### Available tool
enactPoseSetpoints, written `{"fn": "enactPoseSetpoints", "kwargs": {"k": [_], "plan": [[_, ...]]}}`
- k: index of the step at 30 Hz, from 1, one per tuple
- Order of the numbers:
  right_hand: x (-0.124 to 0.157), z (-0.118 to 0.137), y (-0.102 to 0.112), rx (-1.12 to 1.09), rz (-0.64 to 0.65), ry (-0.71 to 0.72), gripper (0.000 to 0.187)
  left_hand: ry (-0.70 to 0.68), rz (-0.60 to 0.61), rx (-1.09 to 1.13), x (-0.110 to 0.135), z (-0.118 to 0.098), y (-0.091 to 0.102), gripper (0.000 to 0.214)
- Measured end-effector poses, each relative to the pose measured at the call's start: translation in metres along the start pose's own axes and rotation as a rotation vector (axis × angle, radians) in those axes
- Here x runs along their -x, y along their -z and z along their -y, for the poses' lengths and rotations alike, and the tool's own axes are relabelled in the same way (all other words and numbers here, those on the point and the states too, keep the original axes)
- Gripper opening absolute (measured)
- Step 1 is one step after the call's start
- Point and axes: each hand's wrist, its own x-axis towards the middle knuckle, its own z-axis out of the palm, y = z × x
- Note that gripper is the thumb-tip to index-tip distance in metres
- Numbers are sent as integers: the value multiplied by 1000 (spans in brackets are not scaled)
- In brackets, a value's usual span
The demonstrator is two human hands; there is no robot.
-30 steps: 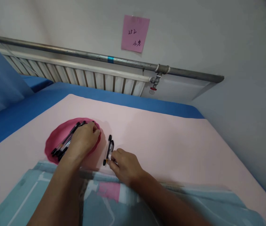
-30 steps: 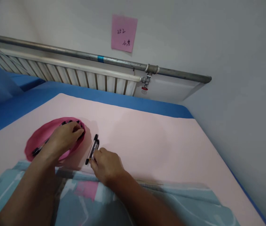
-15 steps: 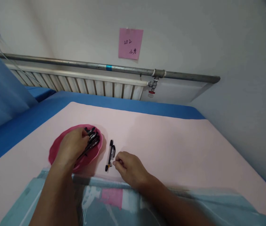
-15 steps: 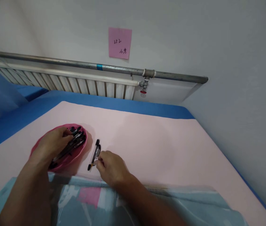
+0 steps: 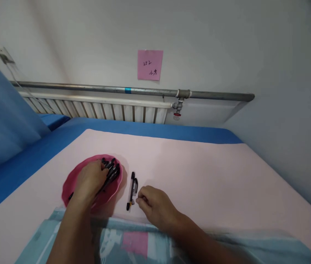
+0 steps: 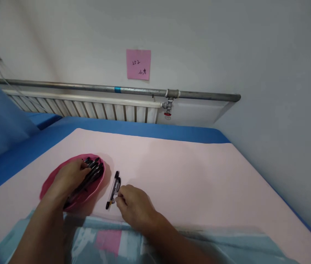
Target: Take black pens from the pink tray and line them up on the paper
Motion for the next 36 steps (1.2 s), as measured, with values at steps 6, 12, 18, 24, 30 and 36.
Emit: {"fn": "enactPoseSetpoints", "kwargs": {"k": [6, 12, 18, 24, 30, 36], "plan": [[-3, -6, -4, -84, -45, -33, 9, 78, -181, 85, 13, -13, 18, 33], [-12, -11, 18, -472, -289, -196, 16, -83, 124, 1063, 47, -58, 12, 21], [-12, -3, 45, -1015, -472, -120, 33, -76, 621, 1403, 63, -99, -20, 25], [-18, -12, 43, -1145, -565, -201, 31, -77, 754, 1372, 67, -109, -29, 26], [-24, -31, 60, -1392, -800, -207, 24, -119, 762, 1269, 64, -104, -30, 28], [-16, -25, 63, -1434, -603, -289, 17, -136, 647, 1332, 60, -102, -33, 25]]}}
